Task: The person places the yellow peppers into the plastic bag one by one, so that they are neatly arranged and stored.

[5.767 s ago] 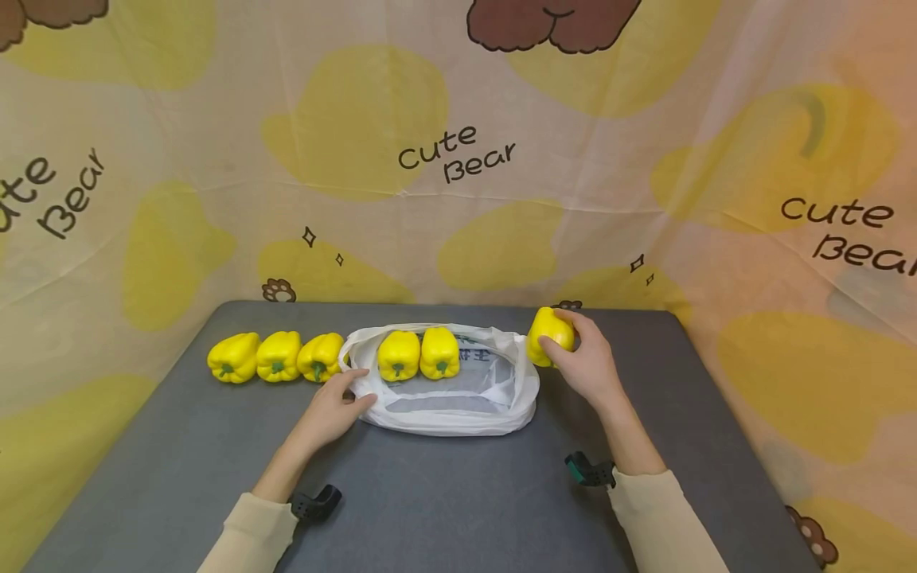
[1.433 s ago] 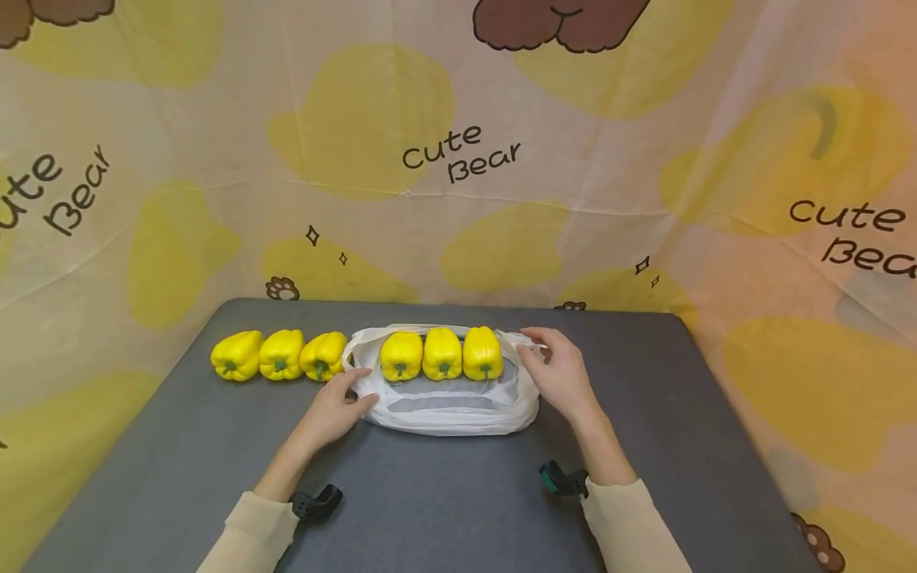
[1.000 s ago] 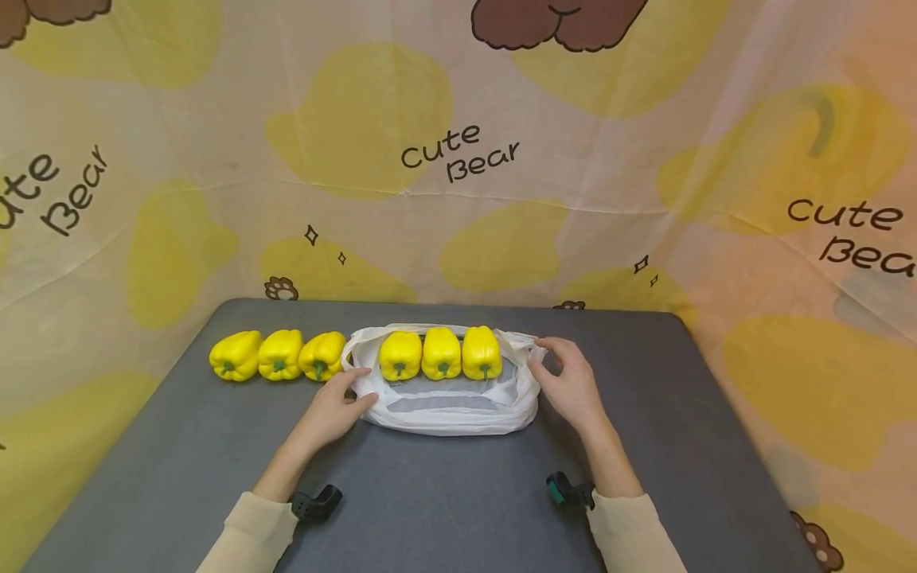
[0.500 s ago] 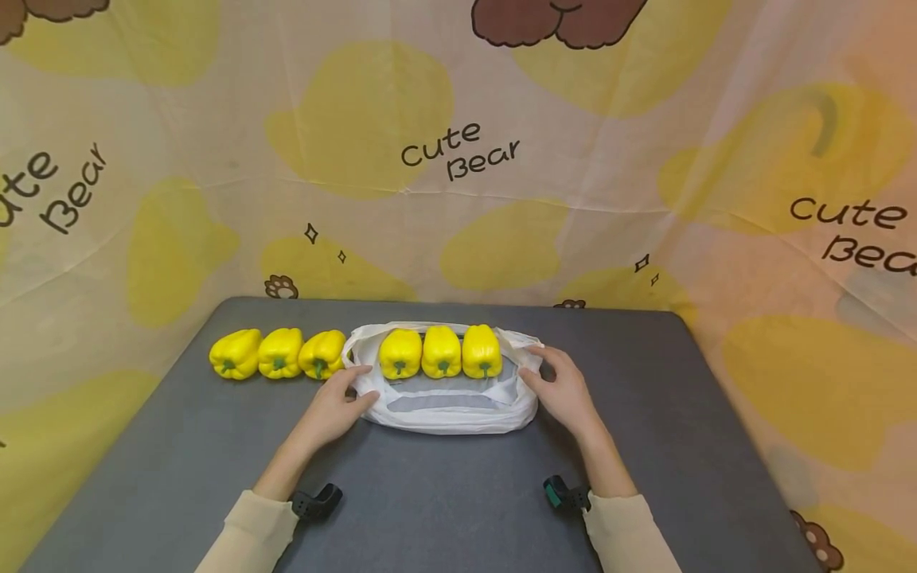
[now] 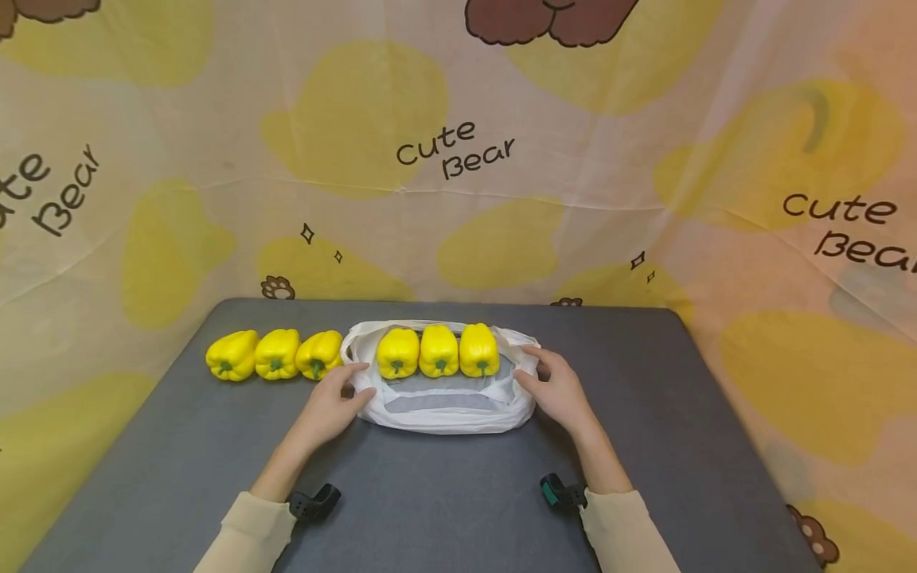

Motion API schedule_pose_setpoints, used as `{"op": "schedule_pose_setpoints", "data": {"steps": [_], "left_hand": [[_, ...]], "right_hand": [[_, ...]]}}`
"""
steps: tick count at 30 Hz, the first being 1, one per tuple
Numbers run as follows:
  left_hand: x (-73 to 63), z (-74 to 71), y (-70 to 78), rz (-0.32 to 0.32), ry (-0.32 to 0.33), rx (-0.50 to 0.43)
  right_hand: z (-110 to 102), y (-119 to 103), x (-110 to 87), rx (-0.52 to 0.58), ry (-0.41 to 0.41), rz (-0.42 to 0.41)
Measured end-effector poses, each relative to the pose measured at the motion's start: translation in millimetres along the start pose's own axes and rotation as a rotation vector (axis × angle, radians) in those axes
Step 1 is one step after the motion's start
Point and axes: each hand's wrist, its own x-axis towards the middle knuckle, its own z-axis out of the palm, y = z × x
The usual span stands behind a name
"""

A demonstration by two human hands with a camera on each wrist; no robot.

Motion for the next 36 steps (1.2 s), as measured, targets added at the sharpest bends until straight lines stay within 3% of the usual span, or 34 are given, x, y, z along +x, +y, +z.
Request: {"op": "schedule_pose_setpoints", "data": {"steps": [9, 16, 36], "left_hand": [[0.6, -3.1, 5.4, 0.013, 0.009, -0.016], [0.4, -0.6, 2.3, 0.043, 0.013, -0.012], [1.9, 3.5, 0.0, 0.013, -0.007, -0.017]], "right_hand": [[1.6, 0.1, 4.5, -0.008, 0.007, 0.037], [3.4, 2.0, 3.5, -0.049, -0.037, 0.007], [3.5, 7.2, 2.5, -0.066, -0.069, 0.003]]}}
